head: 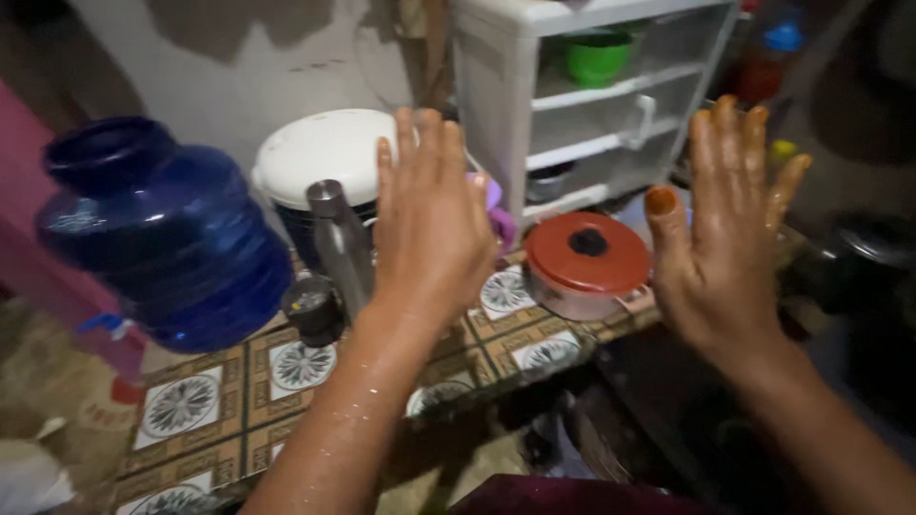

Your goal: The person stirs rice in a rice cooker, washes hands, places butter in a small bowl, and transfers cooked noodles from a pink pot into a large wok on the stove.

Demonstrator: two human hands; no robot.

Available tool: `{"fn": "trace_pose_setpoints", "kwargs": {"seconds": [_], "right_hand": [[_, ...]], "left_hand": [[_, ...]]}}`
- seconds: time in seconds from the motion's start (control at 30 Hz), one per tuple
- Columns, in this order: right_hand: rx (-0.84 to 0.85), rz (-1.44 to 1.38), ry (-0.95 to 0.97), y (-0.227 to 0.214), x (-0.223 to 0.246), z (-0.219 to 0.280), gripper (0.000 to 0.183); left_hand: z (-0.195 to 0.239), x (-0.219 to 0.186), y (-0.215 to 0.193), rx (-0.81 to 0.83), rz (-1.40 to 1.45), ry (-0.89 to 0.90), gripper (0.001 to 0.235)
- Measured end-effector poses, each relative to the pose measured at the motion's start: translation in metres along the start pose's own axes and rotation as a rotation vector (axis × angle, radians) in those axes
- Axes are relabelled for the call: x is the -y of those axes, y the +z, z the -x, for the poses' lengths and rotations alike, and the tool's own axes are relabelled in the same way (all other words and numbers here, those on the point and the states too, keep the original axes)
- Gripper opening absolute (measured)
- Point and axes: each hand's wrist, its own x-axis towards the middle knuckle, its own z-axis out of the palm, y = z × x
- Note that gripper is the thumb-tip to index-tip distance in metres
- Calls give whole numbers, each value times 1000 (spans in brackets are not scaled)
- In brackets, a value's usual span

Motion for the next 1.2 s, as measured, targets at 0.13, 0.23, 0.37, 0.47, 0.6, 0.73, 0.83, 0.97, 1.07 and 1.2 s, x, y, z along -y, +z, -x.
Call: {"fn": "trace_pose_setpoints", "kwargs": {"seconds": [0.13, 0.23, 0.37, 0.47, 0.6, 0.73, 0.83, 0.97, 1.07, 1.2], "right_hand": [[-2, -68, -50, 22, -10, -31, 66], [5, -95, -68, 38, -19, -51, 67], [14, -137, -110, 62, -28, -78, 69], [41, -187, -145, 79, -33, -86, 70], [54, -229, -186, 96, -38, -97, 69], [64, -234, -200, 115, -37, -111, 67], [33, -238, -237, 124, -38, -120, 60], [-11, -300, -249, 129, -32, -125, 40], [24, -377, -125, 130, -18, -129, 19], [23, -359, 12, 139, 5, -136, 13]], "left_hand": [[-19, 33, -9, -42, -68, -105, 57], [-31, 49, -6, -79, -129, -156, 57], [-51, 48, 17, -182, -131, -73, 58], [-55, 45, 30, -173, -138, -75, 57], [-58, 48, 37, -160, -149, -118, 56], [-64, 55, 41, -162, -161, -116, 56], [-65, 71, 40, -192, -173, -100, 53], [-68, 101, 29, -320, -193, -4, 36], [-74, 124, 16, -362, -107, 4, 18], [-85, 152, 13, -372, -45, 18, 30]]}}
